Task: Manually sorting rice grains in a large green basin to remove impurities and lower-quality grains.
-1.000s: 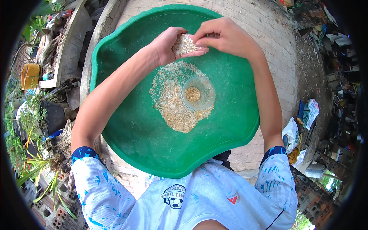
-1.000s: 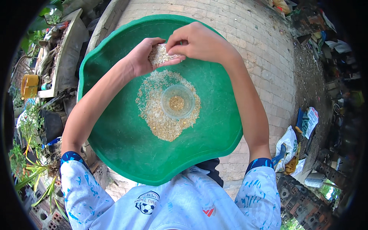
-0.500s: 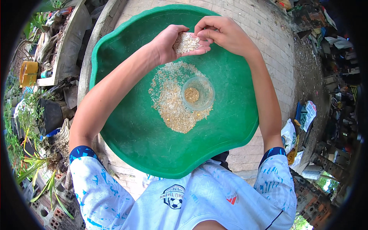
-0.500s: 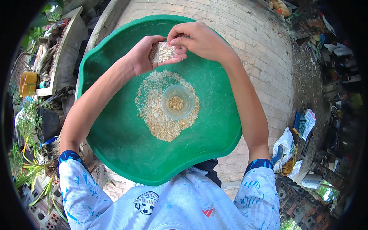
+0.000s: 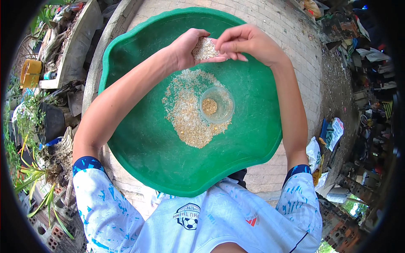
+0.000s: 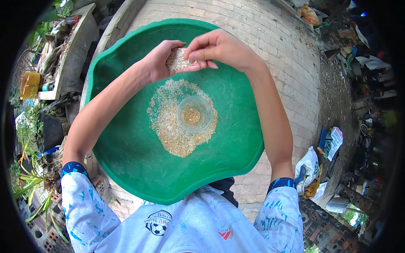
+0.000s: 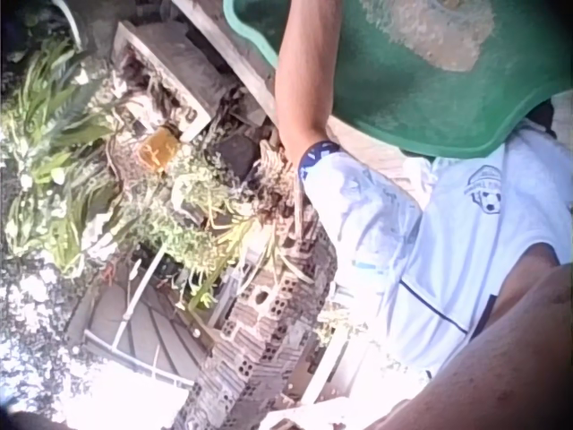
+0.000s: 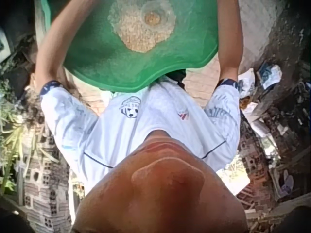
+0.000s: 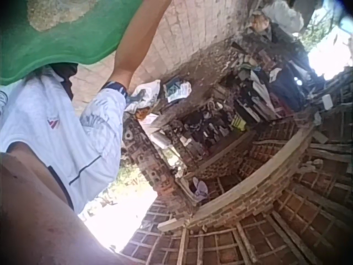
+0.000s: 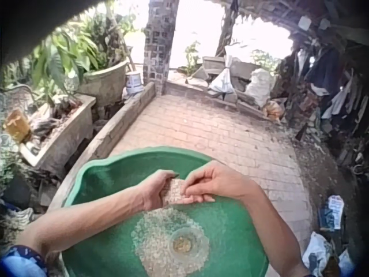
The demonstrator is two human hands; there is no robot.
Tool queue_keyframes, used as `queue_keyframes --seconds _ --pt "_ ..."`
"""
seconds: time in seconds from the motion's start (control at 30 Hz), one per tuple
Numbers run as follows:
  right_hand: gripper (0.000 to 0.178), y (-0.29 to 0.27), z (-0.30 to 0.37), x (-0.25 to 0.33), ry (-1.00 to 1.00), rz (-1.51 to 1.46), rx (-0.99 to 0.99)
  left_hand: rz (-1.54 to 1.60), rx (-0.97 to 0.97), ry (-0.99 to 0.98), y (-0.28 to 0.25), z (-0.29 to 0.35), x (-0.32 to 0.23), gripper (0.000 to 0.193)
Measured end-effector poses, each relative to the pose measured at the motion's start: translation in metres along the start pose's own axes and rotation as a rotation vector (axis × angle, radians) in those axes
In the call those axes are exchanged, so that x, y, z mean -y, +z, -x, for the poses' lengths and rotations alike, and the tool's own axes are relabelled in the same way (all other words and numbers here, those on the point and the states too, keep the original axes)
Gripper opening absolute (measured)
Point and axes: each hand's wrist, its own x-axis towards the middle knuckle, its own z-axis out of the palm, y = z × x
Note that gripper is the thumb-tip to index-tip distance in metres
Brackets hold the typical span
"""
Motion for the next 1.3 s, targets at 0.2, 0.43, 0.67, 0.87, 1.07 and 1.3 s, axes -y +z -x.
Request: queue_keyframes --seconds 0.2,0.43,0.67,0.87,1.07,1.3 --pt "0.012 0.006 -0.001 -0.003 -0.152 0.359 -0.073 0.049 0.074 -0.021 -0.003 -0.005 0.001 0.044" --pt "0.018 0.026 -0.019 -0.014 -0.234 0.639 -0.467 -0.002 0.117 0.051 0.002 0.002 0.006 0.055" --pt "0.019 0.022 -0.016 -0.01 -0.209 0.55 -0.499 0.053 0.05 -0.007 0.005 0.005 0.002 0.051" --pt "0.019 0.017 -0.009 -0.009 -0.151 0.481 -0.44 0.064 0.056 0.01 -0.001 -0.005 0.004 0.065" --pt "0.016 0.009 0.01 0.01 -0.015 0.278 0.079 -0.028 -0.062 0.058 -0.01 -0.01 0.002 0.062" --pt "0.017 -0.002 -0.002 -0.006 -0.119 0.701 -0.288 0.118 0.06 0.011 -0.006 -0.009 0.0 0.054"
